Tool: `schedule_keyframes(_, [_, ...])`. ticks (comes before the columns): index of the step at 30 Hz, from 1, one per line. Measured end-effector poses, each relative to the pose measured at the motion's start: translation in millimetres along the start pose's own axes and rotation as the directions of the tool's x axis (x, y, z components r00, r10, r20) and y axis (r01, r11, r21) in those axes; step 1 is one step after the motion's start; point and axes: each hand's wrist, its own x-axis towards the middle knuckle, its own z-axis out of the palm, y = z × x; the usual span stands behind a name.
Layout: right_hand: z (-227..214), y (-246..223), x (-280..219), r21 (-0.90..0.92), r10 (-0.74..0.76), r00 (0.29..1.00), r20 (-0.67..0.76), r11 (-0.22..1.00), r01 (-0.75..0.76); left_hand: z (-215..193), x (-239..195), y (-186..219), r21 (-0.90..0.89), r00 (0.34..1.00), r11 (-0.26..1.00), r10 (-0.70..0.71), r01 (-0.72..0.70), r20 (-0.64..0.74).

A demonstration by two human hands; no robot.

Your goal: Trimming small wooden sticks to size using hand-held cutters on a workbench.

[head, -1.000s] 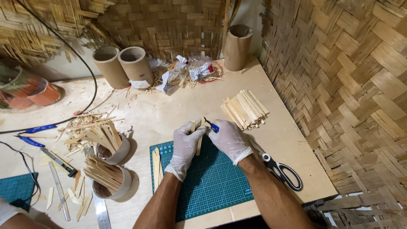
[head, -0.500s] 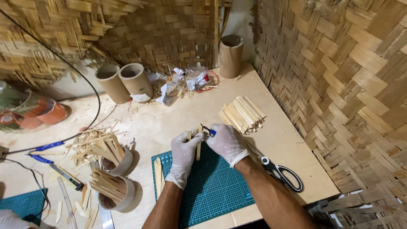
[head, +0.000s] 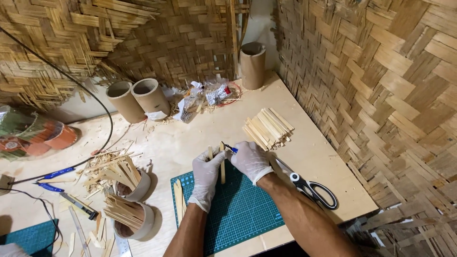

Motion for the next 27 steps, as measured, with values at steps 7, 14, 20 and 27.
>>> schedule_keyframes(7, [25,18,12,0.05,-0.037,0.996,-0.084,0.998,0.041,-1,4,-5,-0.087,0.999,0.996,-0.026,0.023,-0.034])
schedule_keyframes(14, [13,13,5,0.079,-0.048,0.986,-0.162,0.995,0.061,-5,-2,11,-0.196,0.998,0.98,-0.047,0.037,-0.045])
schedule_keyframes(20, [27,17,13,0.107,-0.041,0.976,-0.216,0.992,0.066,-5,9,-6,-0.209,0.993,0.971,-0.114,0.114,0.013])
schedule_keyframes(27, [35,22,20,0.102,-0.075,0.981,-0.181,0.99,0.094,-3,25,-44,-0.134,0.998,0.989,-0.056,0.053,-0.017])
